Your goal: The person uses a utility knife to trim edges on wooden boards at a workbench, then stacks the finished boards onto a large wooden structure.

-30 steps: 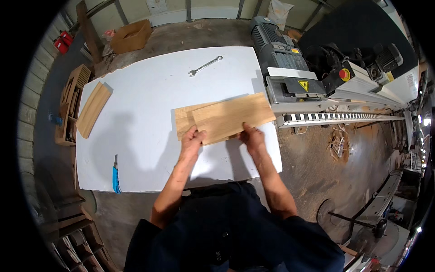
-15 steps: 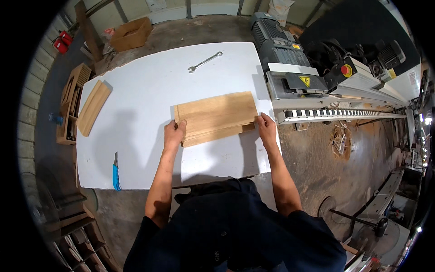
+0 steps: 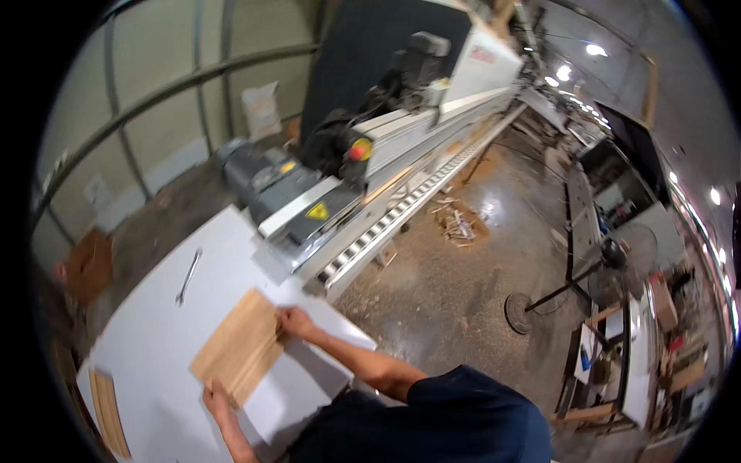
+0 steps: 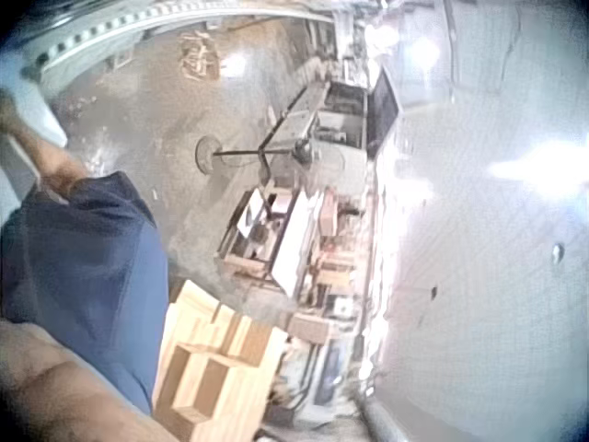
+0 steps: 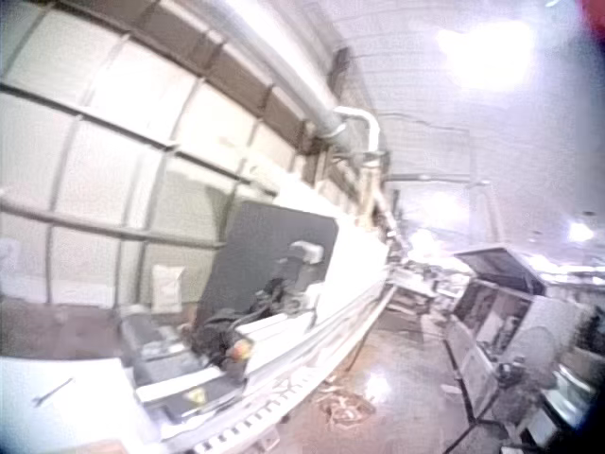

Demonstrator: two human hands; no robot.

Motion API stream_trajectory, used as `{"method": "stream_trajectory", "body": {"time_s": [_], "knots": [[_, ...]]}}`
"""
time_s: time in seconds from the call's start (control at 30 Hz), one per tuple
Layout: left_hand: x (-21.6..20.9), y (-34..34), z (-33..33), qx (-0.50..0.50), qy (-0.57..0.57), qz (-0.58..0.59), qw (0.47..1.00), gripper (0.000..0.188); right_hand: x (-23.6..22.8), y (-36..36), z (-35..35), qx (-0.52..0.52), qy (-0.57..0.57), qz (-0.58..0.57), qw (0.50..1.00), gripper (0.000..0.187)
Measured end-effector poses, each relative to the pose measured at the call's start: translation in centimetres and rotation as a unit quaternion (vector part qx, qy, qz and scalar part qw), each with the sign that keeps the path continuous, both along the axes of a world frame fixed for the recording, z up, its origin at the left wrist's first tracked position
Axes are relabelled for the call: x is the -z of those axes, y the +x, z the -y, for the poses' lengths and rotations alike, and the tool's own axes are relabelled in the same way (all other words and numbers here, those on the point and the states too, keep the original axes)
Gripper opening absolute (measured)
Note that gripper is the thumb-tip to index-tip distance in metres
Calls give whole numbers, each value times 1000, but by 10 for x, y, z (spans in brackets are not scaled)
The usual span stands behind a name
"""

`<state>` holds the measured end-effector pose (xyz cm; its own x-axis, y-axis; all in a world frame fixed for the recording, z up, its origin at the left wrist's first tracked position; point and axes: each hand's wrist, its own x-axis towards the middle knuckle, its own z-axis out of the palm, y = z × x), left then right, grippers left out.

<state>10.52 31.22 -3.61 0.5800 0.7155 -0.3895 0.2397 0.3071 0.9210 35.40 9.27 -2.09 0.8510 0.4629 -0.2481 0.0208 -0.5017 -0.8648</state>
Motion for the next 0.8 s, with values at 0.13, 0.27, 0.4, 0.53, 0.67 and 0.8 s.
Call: {"method": "stream_trajectory", "body": {"time_s": [0.13,0.27,0.4,0.53,0.67,0.8], "knots": [[-5,7,5,15,35,36,999,35,-5,4,22,-11,66,-25,997,36],[8,2,-12,31,2,42,999,35,-2,-3,21,-6,118,-40,992,39],[-8,1,-1,47,18,57,997,35,4,-4,28,1,145,-44,988,44],[-10,1,-1,22,12,24,999,35,-6,-8,25,5,145,-59,988,44],[-9,3,0,3,0,0,1000,34,1,-7,23,17,178,-55,982,43],[-13,4,9,10,-12,42,999,36,10,-5,28,14,185,-52,981,44]]}}
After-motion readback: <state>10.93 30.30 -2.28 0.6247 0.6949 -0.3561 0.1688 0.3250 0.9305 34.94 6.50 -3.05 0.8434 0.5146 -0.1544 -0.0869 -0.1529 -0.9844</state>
